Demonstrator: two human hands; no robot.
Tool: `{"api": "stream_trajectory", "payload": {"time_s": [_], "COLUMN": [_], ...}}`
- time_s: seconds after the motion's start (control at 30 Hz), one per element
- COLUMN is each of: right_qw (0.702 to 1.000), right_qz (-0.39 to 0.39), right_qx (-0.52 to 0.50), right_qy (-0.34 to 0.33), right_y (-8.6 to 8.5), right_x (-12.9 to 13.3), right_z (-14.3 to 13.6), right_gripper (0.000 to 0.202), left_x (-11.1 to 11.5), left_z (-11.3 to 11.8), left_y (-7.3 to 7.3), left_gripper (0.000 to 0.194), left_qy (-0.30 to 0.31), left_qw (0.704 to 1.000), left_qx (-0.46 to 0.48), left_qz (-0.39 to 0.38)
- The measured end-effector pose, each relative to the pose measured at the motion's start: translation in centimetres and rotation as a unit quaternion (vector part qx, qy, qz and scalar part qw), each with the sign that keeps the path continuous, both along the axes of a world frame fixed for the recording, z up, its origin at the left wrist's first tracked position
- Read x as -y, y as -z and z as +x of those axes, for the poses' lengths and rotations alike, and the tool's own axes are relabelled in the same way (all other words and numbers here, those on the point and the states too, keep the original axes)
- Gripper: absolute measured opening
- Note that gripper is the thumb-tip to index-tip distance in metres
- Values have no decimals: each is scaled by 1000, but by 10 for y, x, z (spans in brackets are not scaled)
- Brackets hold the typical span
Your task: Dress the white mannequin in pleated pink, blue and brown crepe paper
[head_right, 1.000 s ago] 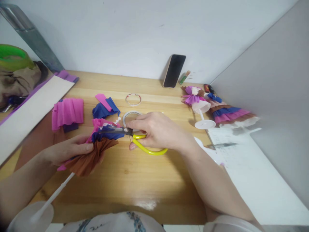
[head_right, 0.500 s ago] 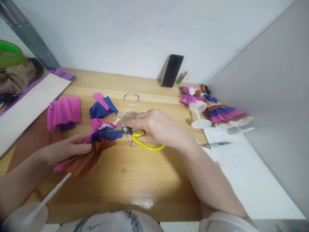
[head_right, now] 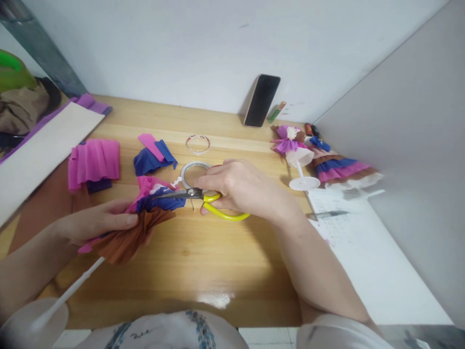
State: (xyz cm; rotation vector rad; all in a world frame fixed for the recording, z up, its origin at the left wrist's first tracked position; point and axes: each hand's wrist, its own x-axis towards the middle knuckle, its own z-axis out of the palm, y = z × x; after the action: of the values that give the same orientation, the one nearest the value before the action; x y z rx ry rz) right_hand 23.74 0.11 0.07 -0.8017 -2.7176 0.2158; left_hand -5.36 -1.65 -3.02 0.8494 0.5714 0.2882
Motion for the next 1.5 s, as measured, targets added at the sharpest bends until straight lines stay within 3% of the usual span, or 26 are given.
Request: {"api": "stream_trajectory", "payload": {"time_s": [0.63,0.93,1.5], "right_qw": [998,998,999], "right_qz": [-60,-42,-13], "right_qx": [5,39,34], "right_qy": [-1,9,-17], "right_y": [-7,-8,-9], "right_x": [3,5,5], "right_z": [-4,-7,-10], "right_gripper": [38,34,27], "left_x": [0,0,0], "left_z": [1,-2,0], "left_y": [-1,3,4], "left_gripper": [33,41,40], "left_qy": [-5,-7,-3], "left_qw": [1000,996,994], "left_qx": [-23,-82,-105], "left_qz": [9,38,34]}}
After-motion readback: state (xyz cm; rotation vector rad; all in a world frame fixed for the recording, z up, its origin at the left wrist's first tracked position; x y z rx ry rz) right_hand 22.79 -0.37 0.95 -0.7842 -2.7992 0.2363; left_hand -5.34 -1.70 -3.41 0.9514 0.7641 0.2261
